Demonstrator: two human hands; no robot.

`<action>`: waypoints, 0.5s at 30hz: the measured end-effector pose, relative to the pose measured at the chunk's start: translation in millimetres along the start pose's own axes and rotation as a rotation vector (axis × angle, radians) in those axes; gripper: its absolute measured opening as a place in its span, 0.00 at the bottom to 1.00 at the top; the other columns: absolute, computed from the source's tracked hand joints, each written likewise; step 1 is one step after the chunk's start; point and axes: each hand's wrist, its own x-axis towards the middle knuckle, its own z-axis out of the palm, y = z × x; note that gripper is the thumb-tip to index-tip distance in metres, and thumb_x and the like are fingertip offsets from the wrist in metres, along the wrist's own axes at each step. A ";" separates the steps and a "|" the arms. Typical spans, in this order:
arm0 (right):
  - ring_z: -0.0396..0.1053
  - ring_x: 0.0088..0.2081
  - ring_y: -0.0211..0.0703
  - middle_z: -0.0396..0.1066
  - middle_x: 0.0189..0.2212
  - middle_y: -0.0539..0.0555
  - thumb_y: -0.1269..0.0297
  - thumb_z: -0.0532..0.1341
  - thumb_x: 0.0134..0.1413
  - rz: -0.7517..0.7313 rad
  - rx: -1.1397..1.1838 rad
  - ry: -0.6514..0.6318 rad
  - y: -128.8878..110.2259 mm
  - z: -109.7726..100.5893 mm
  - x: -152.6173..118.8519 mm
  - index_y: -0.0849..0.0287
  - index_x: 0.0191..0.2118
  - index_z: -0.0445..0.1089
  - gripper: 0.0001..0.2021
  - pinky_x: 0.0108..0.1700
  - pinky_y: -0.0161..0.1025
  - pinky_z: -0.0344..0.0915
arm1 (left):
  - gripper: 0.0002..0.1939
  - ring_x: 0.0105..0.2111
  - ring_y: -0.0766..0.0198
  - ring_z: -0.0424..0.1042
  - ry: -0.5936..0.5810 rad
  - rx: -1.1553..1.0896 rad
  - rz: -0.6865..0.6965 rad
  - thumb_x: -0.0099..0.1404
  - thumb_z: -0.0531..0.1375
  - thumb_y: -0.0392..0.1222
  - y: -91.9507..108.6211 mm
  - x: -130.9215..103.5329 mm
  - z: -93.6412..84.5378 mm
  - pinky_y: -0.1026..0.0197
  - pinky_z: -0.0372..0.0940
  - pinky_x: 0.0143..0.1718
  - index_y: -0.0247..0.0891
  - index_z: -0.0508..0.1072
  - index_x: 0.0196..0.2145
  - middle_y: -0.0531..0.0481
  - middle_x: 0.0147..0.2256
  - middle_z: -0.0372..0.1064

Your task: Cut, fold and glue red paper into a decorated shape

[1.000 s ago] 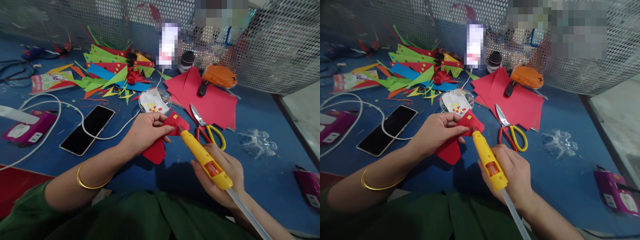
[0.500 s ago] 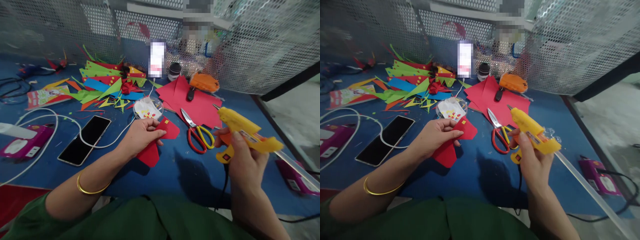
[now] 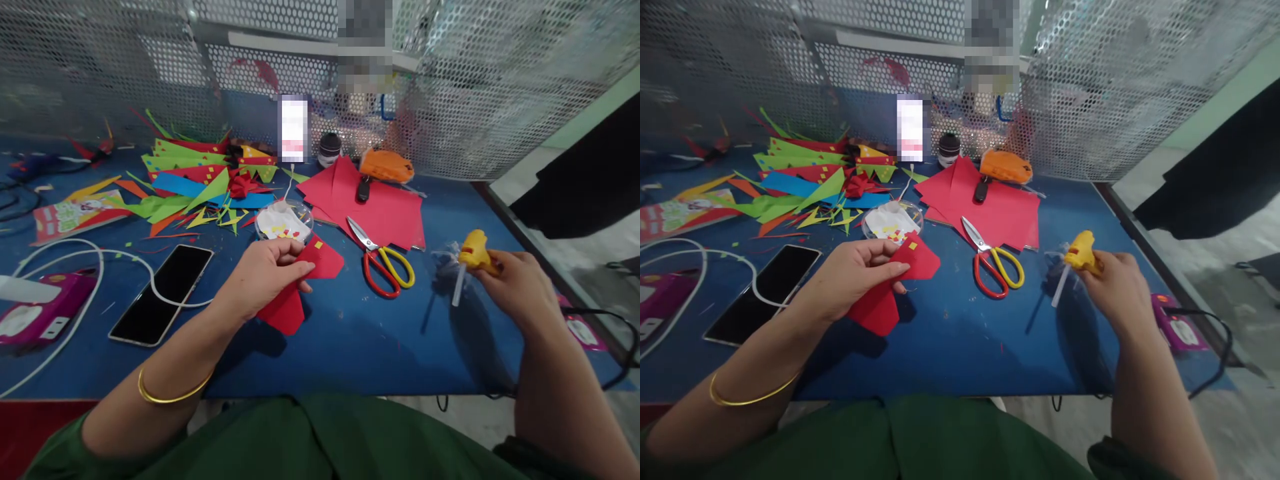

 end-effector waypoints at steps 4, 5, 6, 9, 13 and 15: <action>0.74 0.39 0.55 0.74 0.36 0.61 0.56 0.61 0.54 0.090 -0.235 -0.191 0.6 11.6 -7.7 0.59 0.43 0.79 0.16 0.33 0.44 0.64 | 0.10 0.24 0.63 0.77 -0.005 0.011 -0.050 0.57 0.67 0.44 -2.0 -0.9 -0.6 0.67 0.65 0.23 0.38 0.73 0.34 0.52 0.24 0.76; 0.73 0.42 0.57 0.74 0.39 0.63 0.56 0.60 0.55 0.105 -0.275 -0.215 -0.6 13.8 -9.3 0.60 0.44 0.78 0.17 0.35 0.45 0.65 | 0.10 0.24 0.63 0.76 -0.009 0.013 -0.065 0.58 0.67 0.44 -2.4 -1.1 -0.7 0.67 0.65 0.22 0.38 0.73 0.34 0.52 0.24 0.76; 0.73 0.44 0.58 0.74 0.41 0.64 0.56 0.59 0.56 0.113 -0.307 -0.239 -2.0 15.1 -10.4 0.60 0.46 0.77 0.18 0.37 0.46 0.66 | 0.10 0.24 0.64 0.76 -0.013 0.013 -0.076 0.58 0.67 0.44 -2.8 -1.3 -0.7 0.67 0.65 0.22 0.38 0.73 0.34 0.52 0.24 0.76; 0.72 0.46 0.59 0.73 0.44 0.64 0.53 0.54 0.58 0.110 -0.376 -0.310 -6.4 13.8 -11.1 0.59 0.48 0.75 0.20 0.40 0.47 0.67 | 0.08 0.23 0.65 0.76 -0.021 0.004 -0.089 0.59 0.65 0.43 -3.5 -2.4 -0.9 0.68 0.65 0.23 0.38 0.73 0.34 0.52 0.24 0.77; 0.72 0.44 0.61 0.74 0.43 0.66 0.50 0.51 0.59 0.070 -0.431 -0.379 -7.0 9.0 -9.9 0.59 0.48 0.74 0.23 0.41 0.50 0.67 | 0.06 0.23 0.66 0.75 -0.028 -0.013 -0.103 0.59 0.65 0.41 -5.3 -5.7 -1.5 0.68 0.63 0.22 0.37 0.73 0.33 0.52 0.23 0.76; 0.72 0.45 0.62 0.73 0.45 0.68 0.47 0.50 0.60 0.054 -0.471 -0.405 -2.5 7.0 -9.9 0.60 0.50 0.73 0.26 0.41 0.51 0.67 | 0.05 0.22 0.67 0.75 -0.038 -0.018 -0.118 0.59 0.64 0.40 -7.3 -7.3 -2.0 0.68 0.61 0.22 0.37 0.74 0.33 0.52 0.24 0.76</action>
